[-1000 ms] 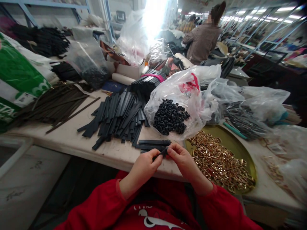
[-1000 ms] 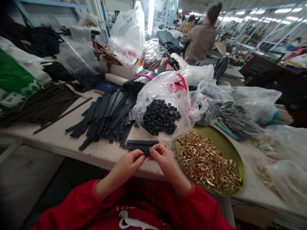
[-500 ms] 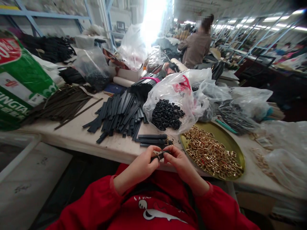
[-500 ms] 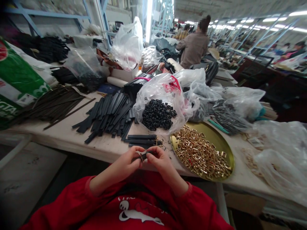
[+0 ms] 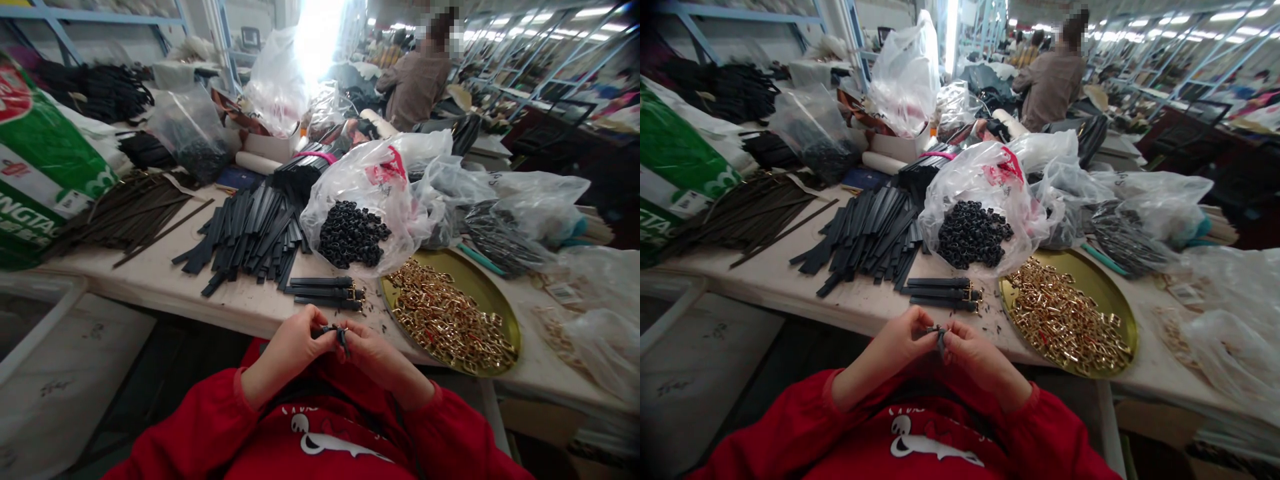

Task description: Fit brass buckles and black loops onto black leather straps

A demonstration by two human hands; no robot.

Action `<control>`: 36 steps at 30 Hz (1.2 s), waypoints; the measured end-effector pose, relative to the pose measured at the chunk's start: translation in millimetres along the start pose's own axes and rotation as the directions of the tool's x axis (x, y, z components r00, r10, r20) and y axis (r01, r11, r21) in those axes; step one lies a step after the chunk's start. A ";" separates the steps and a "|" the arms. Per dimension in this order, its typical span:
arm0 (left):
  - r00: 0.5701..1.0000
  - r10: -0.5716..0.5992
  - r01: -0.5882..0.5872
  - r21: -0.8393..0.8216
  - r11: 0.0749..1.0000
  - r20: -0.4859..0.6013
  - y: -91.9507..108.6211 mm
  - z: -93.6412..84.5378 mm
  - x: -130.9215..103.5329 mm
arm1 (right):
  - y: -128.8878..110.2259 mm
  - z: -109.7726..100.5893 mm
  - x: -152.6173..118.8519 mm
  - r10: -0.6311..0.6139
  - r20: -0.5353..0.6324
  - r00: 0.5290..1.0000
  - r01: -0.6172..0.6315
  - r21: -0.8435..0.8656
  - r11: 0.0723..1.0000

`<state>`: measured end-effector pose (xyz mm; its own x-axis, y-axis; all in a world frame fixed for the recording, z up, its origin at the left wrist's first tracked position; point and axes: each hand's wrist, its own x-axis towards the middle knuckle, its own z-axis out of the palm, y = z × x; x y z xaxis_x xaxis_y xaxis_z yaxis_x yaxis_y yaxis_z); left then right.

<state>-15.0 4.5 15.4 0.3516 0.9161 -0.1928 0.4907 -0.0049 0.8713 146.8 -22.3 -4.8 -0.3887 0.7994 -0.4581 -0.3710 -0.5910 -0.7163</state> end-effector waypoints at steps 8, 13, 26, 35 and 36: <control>0.984 -0.074 0.124 -0.330 0.936 0.160 -7.5 4.4 10.0 | -6.8 -9.1 7.7 -0.227 -0.172 0.959 0.178 -0.261 0.949; 0.930 -0.160 0.320 -0.518 0.793 0.330 -9.9 6.2 15.8 | -4.9 -17.7 15.5 -0.476 -0.299 0.827 0.220 -0.606 0.764; 0.883 -0.220 0.451 -0.618 0.643 0.415 -11.5 5.4 15.1 | -13.4 -27.7 11.4 -0.202 -0.097 0.975 0.096 -0.633 0.768; 0.867 -0.212 0.463 -0.570 0.679 0.451 -17.6 16.1 4.1 | -10.7 -18.4 -10.0 -0.398 0.158 0.904 0.304 -0.891 0.337; 0.866 -0.212 0.458 -0.549 0.699 0.453 -16.7 17.1 2.5 | -9.4 -18.1 -12.2 -0.387 0.171 0.906 0.311 -0.890 0.335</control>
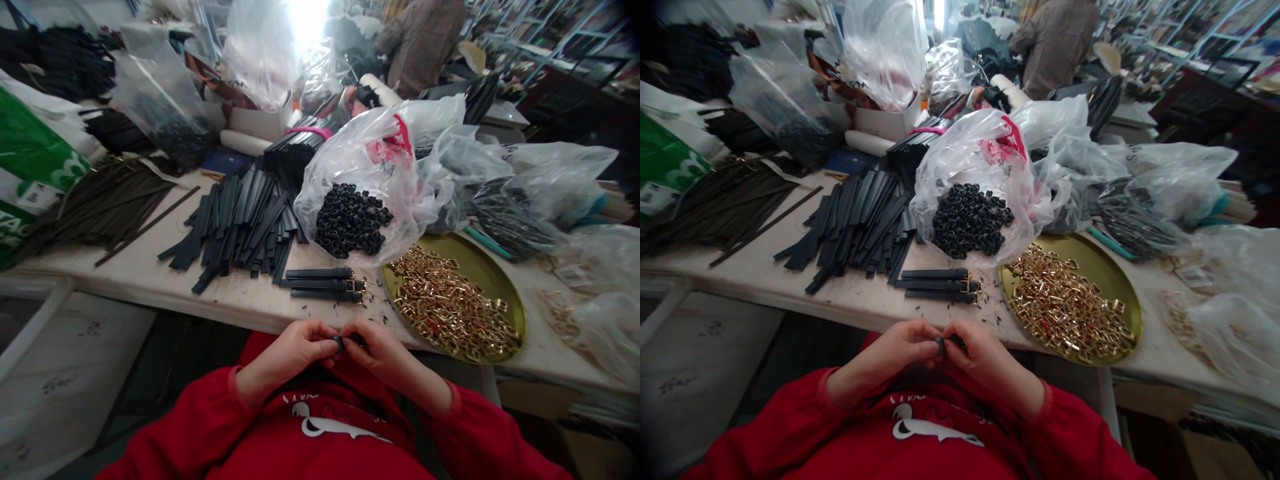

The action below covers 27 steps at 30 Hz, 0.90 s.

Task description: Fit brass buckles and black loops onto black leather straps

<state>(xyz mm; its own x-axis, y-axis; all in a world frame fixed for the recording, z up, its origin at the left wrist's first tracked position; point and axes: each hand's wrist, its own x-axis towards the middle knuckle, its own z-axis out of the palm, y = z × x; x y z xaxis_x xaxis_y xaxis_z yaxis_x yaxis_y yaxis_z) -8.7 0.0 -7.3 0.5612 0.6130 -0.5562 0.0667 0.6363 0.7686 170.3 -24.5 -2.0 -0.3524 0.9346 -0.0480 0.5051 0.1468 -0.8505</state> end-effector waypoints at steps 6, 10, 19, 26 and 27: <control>0.995 0.092 -0.100 0.269 0.958 0.044 3.1 4.8 -8.2 | -0.4 9.0 -11.0 0.039 -0.061 0.997 -0.038 0.017 0.999; 0.979 0.167 -0.206 0.591 0.780 0.121 9.1 5.1 -13.9 | 0.2 17.7 -11.1 0.012 -0.165 0.986 -0.033 -0.125 0.992; 0.895 0.422 -0.287 0.911 0.297 0.144 35.5 -1.2 21.7 | 13.3 11.4 21.2 0.002 -0.336 0.942 -0.088 -0.241 0.966; 0.865 0.475 -0.097 0.983 -0.157 0.161 58.4 -31.2 66.0 | 50.4 -2.5 76.5 -0.104 -0.351 0.931 -0.113 -0.545 0.831; 0.877 0.451 -0.076 0.975 -0.208 0.165 59.5 -30.9 72.0 | 53.8 -2.4 79.8 -0.094 -0.337 0.937 -0.122 -0.567 0.815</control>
<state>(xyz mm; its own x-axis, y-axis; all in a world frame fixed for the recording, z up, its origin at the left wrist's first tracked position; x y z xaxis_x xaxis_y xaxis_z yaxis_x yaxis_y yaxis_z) 10.2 96.5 -11.4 0.6586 0.7472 -0.0894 0.7476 -0.6362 0.1906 171.2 58.8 -50.4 -0.1120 0.9709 0.2116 0.9011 0.1890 -0.3902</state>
